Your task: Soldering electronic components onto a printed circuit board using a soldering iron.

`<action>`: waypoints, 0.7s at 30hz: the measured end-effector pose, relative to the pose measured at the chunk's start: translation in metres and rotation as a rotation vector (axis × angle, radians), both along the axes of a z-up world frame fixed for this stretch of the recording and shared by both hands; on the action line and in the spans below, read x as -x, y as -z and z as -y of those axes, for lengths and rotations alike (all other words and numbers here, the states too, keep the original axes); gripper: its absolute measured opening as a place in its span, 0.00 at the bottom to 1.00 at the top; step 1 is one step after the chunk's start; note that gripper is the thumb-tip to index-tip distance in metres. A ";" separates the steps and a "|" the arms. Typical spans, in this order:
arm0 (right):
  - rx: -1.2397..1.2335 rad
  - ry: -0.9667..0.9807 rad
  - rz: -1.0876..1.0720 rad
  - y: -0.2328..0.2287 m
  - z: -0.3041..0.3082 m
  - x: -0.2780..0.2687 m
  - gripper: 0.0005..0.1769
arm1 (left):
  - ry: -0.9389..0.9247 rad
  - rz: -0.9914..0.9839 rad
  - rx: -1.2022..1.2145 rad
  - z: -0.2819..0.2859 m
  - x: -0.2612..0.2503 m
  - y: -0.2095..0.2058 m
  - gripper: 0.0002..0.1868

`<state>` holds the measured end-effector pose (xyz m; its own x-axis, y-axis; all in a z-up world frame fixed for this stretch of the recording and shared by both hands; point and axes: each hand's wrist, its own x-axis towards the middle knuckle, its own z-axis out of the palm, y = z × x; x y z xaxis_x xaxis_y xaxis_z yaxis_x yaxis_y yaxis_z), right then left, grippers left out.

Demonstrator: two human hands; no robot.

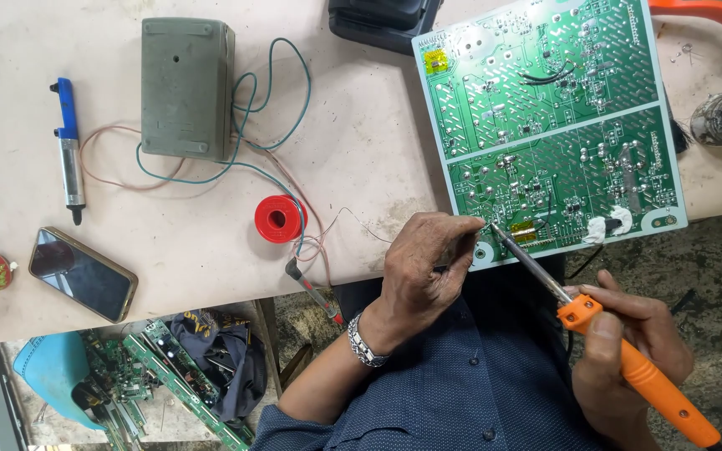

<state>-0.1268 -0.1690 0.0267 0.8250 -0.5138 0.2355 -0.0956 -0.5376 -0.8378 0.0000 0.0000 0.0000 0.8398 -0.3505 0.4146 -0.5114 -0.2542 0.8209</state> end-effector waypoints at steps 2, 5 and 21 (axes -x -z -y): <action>-0.018 0.024 0.025 0.002 0.000 0.003 0.18 | -0.001 0.004 0.002 0.000 0.000 -0.001 0.14; -0.035 0.037 0.058 0.008 0.003 0.004 0.19 | -0.007 0.010 0.006 0.000 -0.001 -0.003 0.13; 0.133 0.030 -0.046 0.009 -0.002 0.011 0.20 | 0.028 -0.030 -0.032 0.000 -0.001 0.000 0.16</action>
<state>-0.1376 -0.1670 0.0180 0.8211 -0.5054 0.2652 -0.1503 -0.6397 -0.7538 0.0010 0.0001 0.0000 0.8415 -0.3865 0.3775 -0.4937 -0.2663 0.8279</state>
